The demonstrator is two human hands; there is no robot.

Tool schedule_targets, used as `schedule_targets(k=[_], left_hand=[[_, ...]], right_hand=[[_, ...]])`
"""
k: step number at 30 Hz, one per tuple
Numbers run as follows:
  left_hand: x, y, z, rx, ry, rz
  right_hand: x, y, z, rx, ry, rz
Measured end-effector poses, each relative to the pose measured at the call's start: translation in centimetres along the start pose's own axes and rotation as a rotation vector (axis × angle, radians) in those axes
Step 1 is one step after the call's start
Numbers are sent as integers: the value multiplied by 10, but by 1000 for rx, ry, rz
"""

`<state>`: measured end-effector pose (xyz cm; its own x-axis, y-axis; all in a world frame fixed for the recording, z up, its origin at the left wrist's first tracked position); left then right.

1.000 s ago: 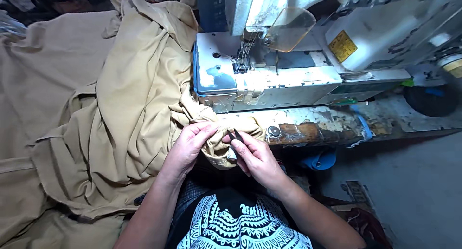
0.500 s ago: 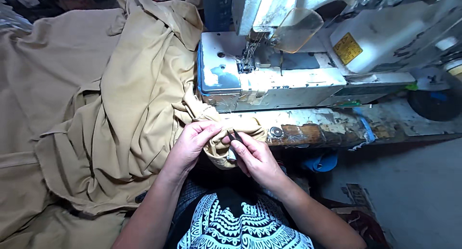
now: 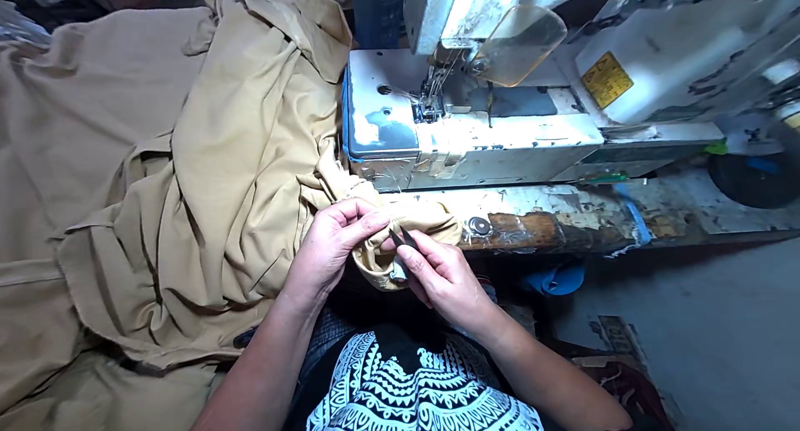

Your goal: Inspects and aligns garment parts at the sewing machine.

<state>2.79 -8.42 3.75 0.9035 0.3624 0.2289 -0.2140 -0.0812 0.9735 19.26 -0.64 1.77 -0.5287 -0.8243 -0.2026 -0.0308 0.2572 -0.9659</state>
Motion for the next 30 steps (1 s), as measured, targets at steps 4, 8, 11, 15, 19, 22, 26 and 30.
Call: schedule_targets(k=[4, 8, 11, 15, 19, 22, 26, 30], left_hand=[[-1, 0, 1, 9, -17, 8], [-1, 1, 1, 0, -21, 9], [1, 1, 1, 0, -27, -3], [3, 2, 1, -4, -42, -27], [3, 0, 2, -21, -75, -29], [3, 0, 3, -25, -103, -33], [3, 2, 8, 39, -144, -151], [1, 1, 12, 153, -151, -325]], right_hand=[[0, 2, -1, 9, 16, 0], [1, 3, 0, 3, 17, -11], [0, 3, 0, 1, 19, -15], [0, 2, 1, 11, 22, -12], [1, 2, 1, 5, 25, -19], [1, 2, 2, -37, 34, -14], [-2, 3, 2, -93, 85, 7], [0, 1, 0, 62, 64, -330]])
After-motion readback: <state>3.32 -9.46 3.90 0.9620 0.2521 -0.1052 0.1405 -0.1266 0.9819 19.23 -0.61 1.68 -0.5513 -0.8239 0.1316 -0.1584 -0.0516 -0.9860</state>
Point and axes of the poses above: each hand's wrist, its own z-axis away from the middle knuckle, its own x-axis out of the palm, y = z × x, the point moved 1 cm from there along -z, towards the middle knuckle, and after that the axes turned 4 degrees about -y, right-handed, at the moved point
